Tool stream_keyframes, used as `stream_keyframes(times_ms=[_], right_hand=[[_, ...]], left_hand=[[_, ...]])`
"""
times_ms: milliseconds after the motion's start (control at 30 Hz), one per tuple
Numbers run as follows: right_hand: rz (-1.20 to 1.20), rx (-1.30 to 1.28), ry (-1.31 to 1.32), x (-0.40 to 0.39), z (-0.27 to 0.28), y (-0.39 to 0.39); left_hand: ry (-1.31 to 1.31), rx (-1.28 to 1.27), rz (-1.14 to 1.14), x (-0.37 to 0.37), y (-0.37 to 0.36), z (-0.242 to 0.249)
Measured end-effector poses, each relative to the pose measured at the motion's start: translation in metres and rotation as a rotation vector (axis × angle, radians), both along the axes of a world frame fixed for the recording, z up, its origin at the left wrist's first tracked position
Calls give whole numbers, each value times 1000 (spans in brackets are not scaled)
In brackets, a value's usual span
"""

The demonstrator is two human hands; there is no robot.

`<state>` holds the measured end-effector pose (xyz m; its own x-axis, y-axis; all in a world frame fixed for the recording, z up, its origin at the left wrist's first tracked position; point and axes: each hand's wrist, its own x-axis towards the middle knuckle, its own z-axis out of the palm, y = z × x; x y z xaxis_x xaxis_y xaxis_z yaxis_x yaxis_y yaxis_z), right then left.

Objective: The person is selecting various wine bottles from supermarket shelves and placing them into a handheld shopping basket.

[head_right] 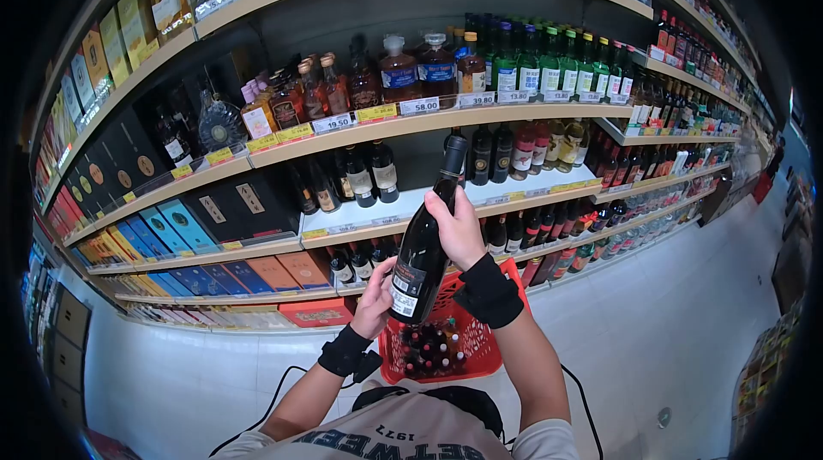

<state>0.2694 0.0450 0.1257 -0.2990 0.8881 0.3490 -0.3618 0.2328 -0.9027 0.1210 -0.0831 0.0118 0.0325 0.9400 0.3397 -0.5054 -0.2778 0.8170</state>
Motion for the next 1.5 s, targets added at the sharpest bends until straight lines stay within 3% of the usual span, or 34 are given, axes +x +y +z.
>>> stream_keyframes(times_ms=[100, 133, 167, 267, 367, 467, 567, 633, 700, 833, 967, 1033, 1300, 1367, 1500], right_hand=[[-186, 44, -114, -8, -4, 1], [-176, 44, -124, -10, -4, -2], [-182, 102, -217, -9, -3, -3], [97, 2, -160, 6, 2, 7], [306, -171, -22, 14, 25, -6], [499, -183, 128, 7, 22, -8], [504, -193, 147, 0, 10, -17], [405, -55, 3, -3, 2, -25], [330, 16, -90, -9, -18, -26], [176, 52, -158, -21, -48, -28], [195, -35, -61, -37, -64, -35], [202, -64, -44, -47, -68, -38], [95, -258, -185, -56, -103, -52], [-21, -228, -406, -53, -117, -62], [-63, -453, -480, -47, -160, -76]], left_hand=[[398, 60, 277, 11, 0, 4], [389, 1, 314, 11, 2, 4], [248, -59, 209, 10, 1, 2], [-192, -192, -136, -3, -5, -2], [-554, -220, -801, -20, -1, -28], [-680, -197, -930, -6, -10, -24], [-393, -308, -683, -11, -19, -20], [-168, -389, -262, -22, -17, -24], [-213, -311, -306, -47, -9, -44], [68, -177, -45, -59, -4, -44], [475, -67, 94, -49, -1, -38], [809, -208, 177, -53, -1, -37], [912, -109, 116, -112, -1, -68], [957, -139, 23, -131, -1, -79], [1070, -118, -26, -162, -6, -117]])
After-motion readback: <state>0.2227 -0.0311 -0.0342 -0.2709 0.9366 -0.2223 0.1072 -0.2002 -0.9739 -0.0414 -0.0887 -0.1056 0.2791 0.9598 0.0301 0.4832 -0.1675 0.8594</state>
